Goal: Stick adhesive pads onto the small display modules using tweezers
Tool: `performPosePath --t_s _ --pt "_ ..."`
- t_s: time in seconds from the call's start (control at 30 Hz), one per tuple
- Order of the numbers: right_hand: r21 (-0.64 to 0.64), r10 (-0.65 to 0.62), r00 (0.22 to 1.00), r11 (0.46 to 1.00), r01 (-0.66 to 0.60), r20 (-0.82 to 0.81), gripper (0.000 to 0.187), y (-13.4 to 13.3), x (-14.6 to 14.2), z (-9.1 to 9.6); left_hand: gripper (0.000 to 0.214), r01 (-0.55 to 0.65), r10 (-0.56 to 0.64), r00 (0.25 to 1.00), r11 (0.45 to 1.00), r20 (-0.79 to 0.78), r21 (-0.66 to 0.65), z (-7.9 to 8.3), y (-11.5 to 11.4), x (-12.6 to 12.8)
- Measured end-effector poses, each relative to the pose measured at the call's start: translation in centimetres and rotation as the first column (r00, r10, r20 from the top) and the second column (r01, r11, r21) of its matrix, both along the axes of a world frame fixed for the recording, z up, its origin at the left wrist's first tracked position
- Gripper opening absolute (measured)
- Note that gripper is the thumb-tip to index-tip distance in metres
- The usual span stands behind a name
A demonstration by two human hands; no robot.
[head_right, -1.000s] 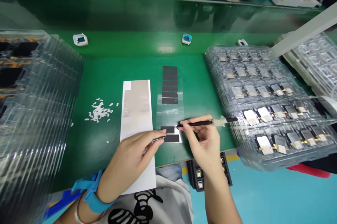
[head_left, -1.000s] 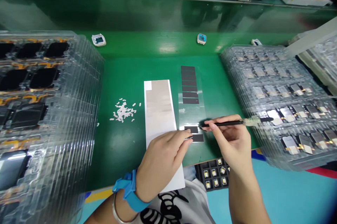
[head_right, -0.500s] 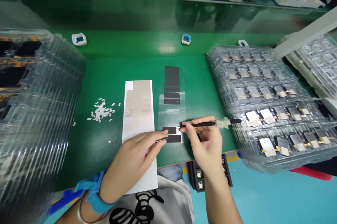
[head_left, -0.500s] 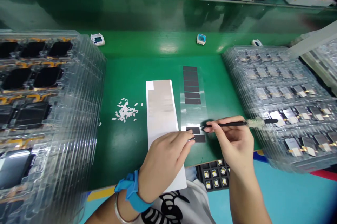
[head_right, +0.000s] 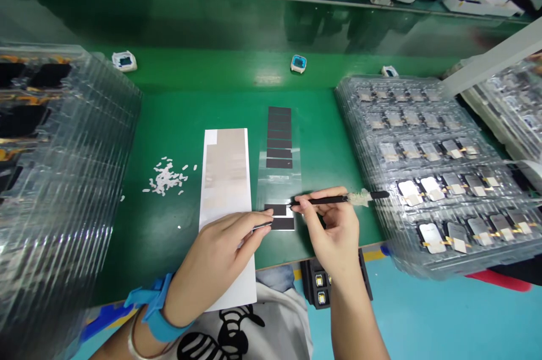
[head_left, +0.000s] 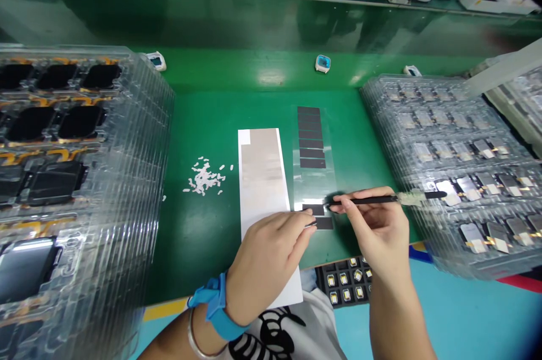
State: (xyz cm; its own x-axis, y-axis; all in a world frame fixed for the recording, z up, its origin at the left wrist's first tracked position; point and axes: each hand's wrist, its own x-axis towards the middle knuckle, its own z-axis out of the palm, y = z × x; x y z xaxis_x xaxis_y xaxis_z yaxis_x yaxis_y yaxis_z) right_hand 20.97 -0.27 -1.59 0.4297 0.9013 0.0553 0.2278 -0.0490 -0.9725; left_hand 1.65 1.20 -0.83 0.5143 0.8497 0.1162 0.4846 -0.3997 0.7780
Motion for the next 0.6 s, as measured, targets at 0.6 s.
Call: performPosePath --t_s 0.6 --pt "0.057 -0.035 0.997 0.998 0.039 -0.068 0.023 -0.18 0.39 -0.23 0.014 -0.039 0.039 0.998 0.999 0.039 -0.003 -0.10 -0.06 -0.12"
